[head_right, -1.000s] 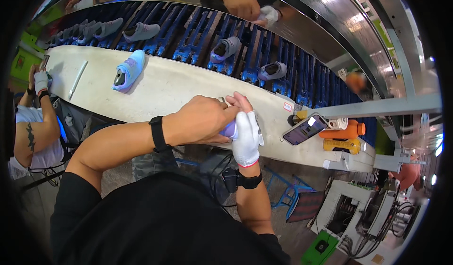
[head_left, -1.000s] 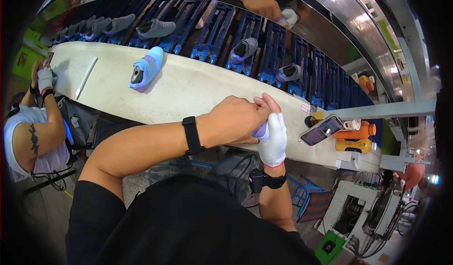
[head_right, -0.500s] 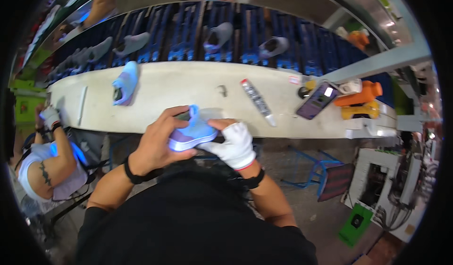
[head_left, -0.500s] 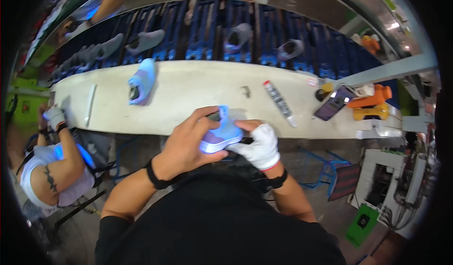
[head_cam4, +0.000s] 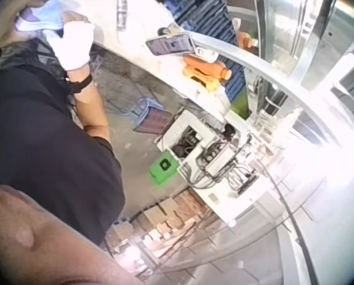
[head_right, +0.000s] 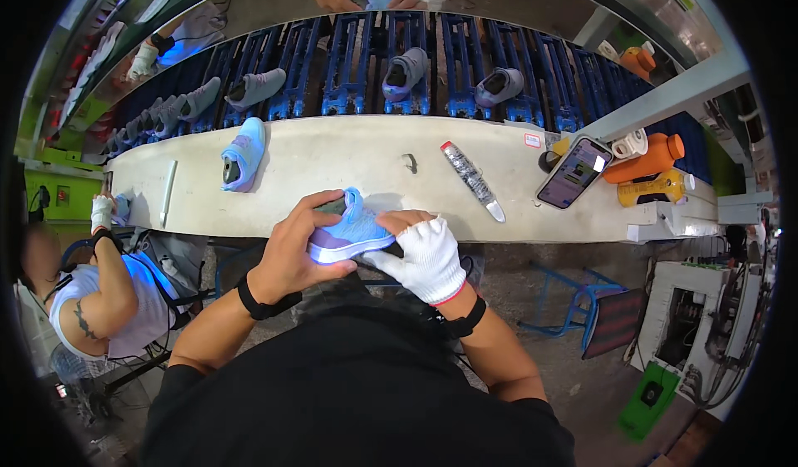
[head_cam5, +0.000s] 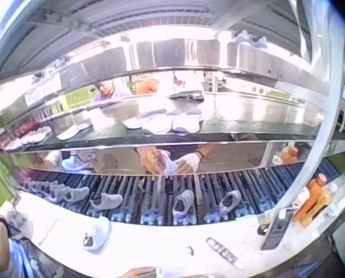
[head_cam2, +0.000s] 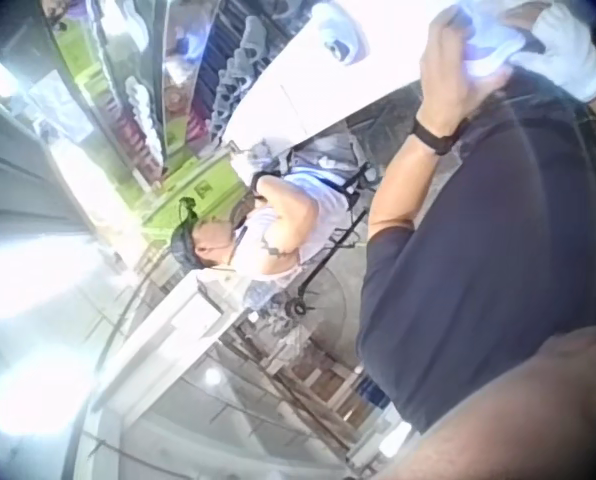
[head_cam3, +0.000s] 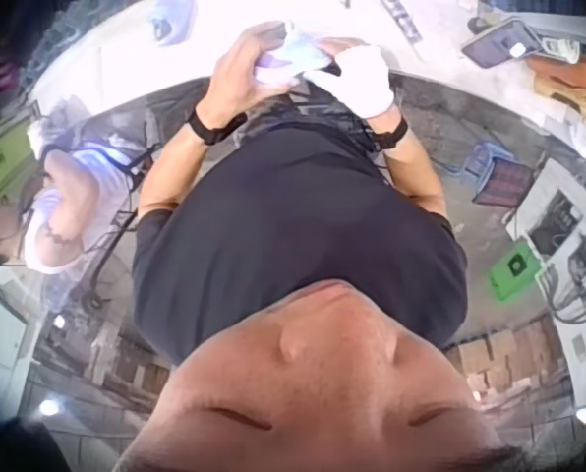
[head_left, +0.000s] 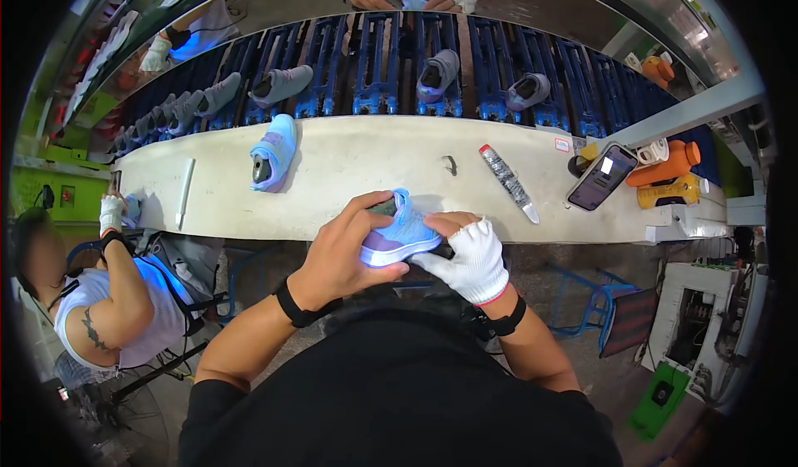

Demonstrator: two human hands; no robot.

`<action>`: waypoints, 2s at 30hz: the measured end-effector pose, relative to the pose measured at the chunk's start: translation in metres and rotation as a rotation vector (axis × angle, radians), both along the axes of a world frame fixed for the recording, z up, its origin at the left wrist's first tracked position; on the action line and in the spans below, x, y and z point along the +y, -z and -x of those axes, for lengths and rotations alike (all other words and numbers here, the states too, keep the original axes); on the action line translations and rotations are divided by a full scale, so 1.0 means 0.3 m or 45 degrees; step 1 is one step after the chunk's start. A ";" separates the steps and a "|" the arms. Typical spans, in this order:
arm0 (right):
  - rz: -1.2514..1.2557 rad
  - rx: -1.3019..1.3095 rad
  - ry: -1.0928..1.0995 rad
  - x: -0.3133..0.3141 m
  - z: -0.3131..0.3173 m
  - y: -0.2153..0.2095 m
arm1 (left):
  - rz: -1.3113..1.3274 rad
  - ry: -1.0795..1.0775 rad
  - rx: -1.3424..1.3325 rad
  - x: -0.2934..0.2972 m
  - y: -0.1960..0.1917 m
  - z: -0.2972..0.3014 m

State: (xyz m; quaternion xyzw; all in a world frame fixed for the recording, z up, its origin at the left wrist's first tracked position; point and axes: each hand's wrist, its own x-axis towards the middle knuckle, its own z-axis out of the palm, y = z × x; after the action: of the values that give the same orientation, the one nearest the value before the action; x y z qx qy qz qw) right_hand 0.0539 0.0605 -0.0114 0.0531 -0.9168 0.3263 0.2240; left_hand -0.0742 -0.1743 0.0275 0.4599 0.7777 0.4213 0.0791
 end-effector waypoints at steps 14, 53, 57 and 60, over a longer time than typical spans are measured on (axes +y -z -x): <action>-0.305 -0.312 0.479 0.269 0.075 0.109 | 0.121 -0.084 0.077 0.091 -0.072 -0.021; 3.198 0.097 -0.301 -0.107 0.184 -0.072 | 0.201 0.112 0.434 0.060 -0.080 -0.027; 3.534 0.140 -0.283 -0.079 0.161 -0.063 | 0.133 0.102 0.444 0.059 -0.080 -0.035; 3.093 0.152 -0.064 -0.129 0.175 -0.092 | 0.157 0.056 0.444 0.045 -0.070 -0.052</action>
State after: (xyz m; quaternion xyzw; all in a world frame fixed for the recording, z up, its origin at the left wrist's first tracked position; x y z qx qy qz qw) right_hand 0.0013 0.0219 0.0163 -0.1585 -0.0014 0.9738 0.1634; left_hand -0.0587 -0.1607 0.0483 0.5372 0.7937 0.2848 -0.0196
